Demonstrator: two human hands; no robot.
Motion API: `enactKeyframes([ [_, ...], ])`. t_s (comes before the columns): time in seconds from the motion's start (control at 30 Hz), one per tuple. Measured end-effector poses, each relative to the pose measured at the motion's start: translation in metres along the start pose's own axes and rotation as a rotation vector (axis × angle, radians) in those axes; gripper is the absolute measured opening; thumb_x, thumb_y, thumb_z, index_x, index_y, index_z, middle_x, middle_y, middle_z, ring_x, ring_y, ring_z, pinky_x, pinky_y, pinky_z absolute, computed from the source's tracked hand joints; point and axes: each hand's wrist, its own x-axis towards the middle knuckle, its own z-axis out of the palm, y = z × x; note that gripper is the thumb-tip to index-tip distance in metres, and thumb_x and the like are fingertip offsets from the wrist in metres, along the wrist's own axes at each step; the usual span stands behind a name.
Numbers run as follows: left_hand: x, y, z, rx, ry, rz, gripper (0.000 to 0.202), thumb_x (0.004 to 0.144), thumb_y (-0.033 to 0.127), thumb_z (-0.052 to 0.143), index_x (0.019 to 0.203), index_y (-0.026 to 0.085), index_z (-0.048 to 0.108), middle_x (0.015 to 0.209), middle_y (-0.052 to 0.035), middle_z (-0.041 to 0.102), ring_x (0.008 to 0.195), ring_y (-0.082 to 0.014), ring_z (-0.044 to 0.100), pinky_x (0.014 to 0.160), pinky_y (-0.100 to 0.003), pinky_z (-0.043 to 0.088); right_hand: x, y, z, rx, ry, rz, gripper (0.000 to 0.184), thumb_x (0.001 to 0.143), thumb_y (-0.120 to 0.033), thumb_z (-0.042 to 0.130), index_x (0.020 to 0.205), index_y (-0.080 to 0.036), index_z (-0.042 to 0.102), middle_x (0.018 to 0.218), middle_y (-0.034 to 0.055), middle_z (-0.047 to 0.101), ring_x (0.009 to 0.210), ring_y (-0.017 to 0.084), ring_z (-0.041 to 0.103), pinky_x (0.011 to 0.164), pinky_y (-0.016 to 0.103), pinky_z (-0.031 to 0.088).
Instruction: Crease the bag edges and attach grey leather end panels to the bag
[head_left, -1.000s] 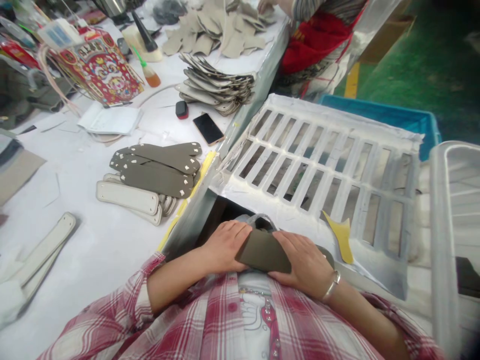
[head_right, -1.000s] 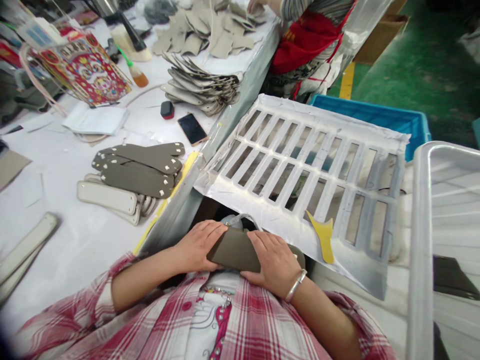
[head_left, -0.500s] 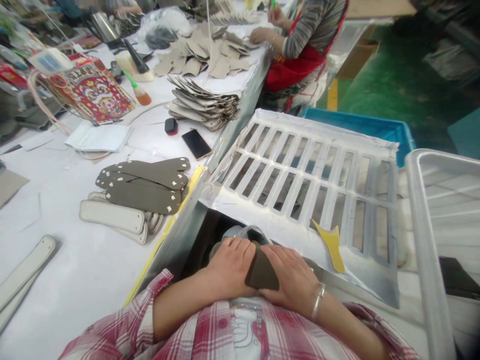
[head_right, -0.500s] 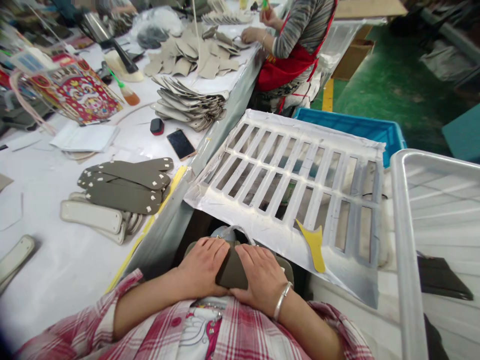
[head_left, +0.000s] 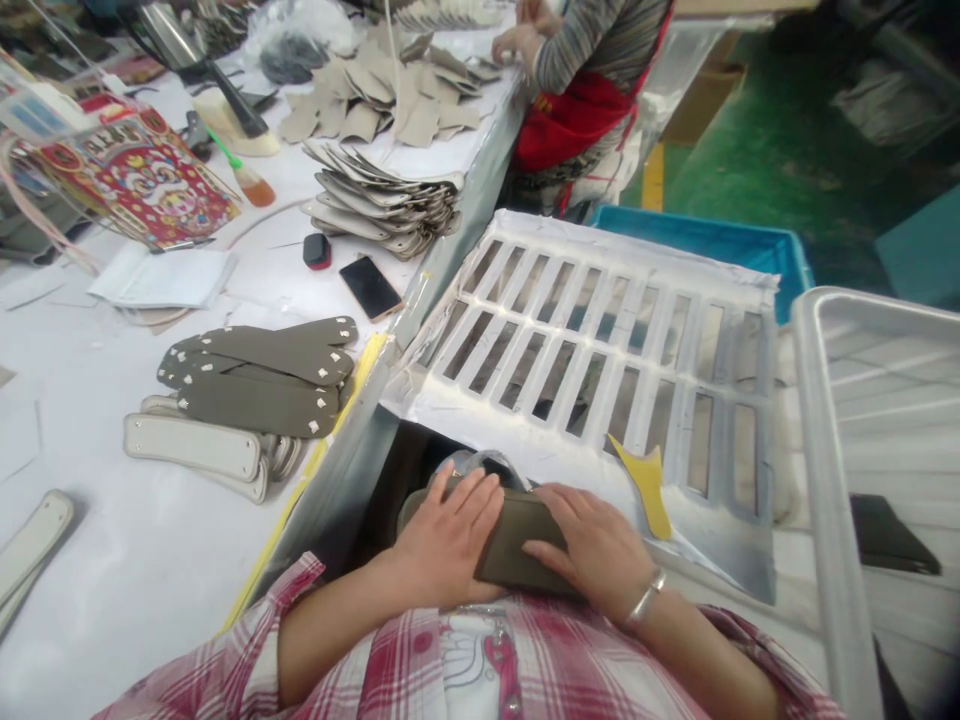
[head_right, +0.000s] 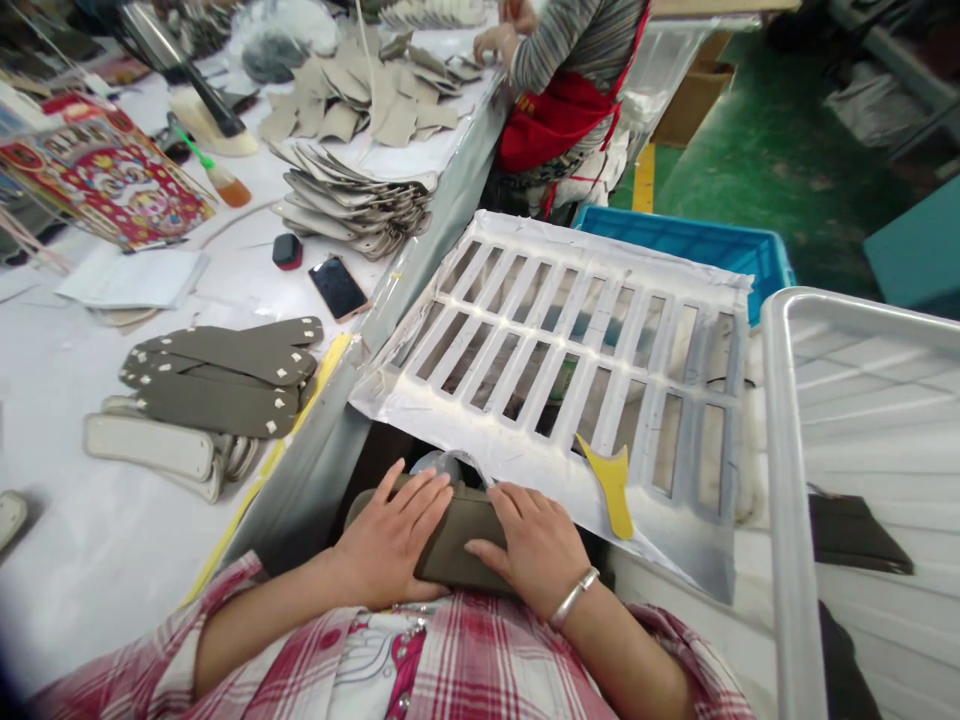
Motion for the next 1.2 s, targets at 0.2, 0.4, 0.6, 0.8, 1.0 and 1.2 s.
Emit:
enactKeyframes([
  [0.2,0.011,0.011,0.006,0.071,-0.057,0.138,0.090,0.072,0.070,0.039,0.140,0.012,0.024,0.147,-0.0141,0.020,0.135,-0.0314,0.009,0.104,-0.058,-0.007,-0.007,-0.001,0.005,-0.100,0.136,-0.027,0.060,0.083,-0.053,0.045,0.132,-0.018,0.042,0.136,0.0092,0.038,0.125,0.028,0.033,0.104,0.050,0.023],
  [0.4,-0.005,0.004,-0.007,0.092,-0.068,0.217,0.102,0.067,0.080,0.032,0.141,0.011,0.023,0.146,-0.0159,0.023,0.134,-0.0310,0.012,0.105,-0.057,-0.004,-0.019,-0.025,0.001,-0.176,0.243,-0.044,0.063,0.084,-0.050,0.044,0.134,-0.012,0.038,0.141,0.0107,0.031,0.128,0.027,0.030,0.107,0.049,0.022],
  [0.6,-0.064,0.002,0.009,0.232,0.230,0.214,0.059,0.085,0.054,0.039,0.127,0.013,0.048,0.133,-0.0106,0.046,0.125,-0.0233,0.037,0.106,-0.038,0.022,-0.050,-0.061,0.039,-0.139,0.351,-0.261,0.052,0.088,-0.046,0.040,0.130,-0.017,0.044,0.137,0.0030,0.038,0.129,0.017,0.029,0.108,0.034,0.028],
  [0.8,-0.076,-0.001,0.004,0.224,0.314,0.092,0.054,0.082,0.055,0.045,0.115,0.015,0.059,0.124,-0.0083,0.056,0.113,-0.0253,0.049,0.108,-0.044,0.019,-0.073,-0.032,0.033,-0.191,0.386,-0.129,0.051,0.087,-0.045,0.043,0.128,-0.015,0.046,0.132,0.0057,0.045,0.123,0.020,0.039,0.105,0.039,0.032],
  [1.0,-0.088,-0.006,-0.012,0.189,0.270,-0.014,0.054,0.080,0.056,0.048,0.110,0.013,0.062,0.121,-0.0097,0.058,0.121,-0.0289,0.042,0.110,-0.051,0.010,-0.097,-0.012,0.008,-0.165,0.405,-0.114,0.042,0.088,-0.042,0.043,0.118,-0.014,0.053,0.116,0.0060,0.058,0.111,0.017,0.050,0.102,0.039,0.032],
  [1.2,-0.084,0.007,0.001,0.129,0.274,0.042,0.053,0.080,0.053,0.050,0.113,0.013,0.060,0.121,-0.0079,0.058,0.120,-0.0258,0.043,0.112,-0.044,0.010,-0.077,-0.041,0.032,-0.106,0.435,-0.243,0.038,0.088,-0.039,0.046,0.121,-0.020,0.052,0.124,0.0016,0.053,0.119,0.018,0.043,0.110,0.041,0.017],
])
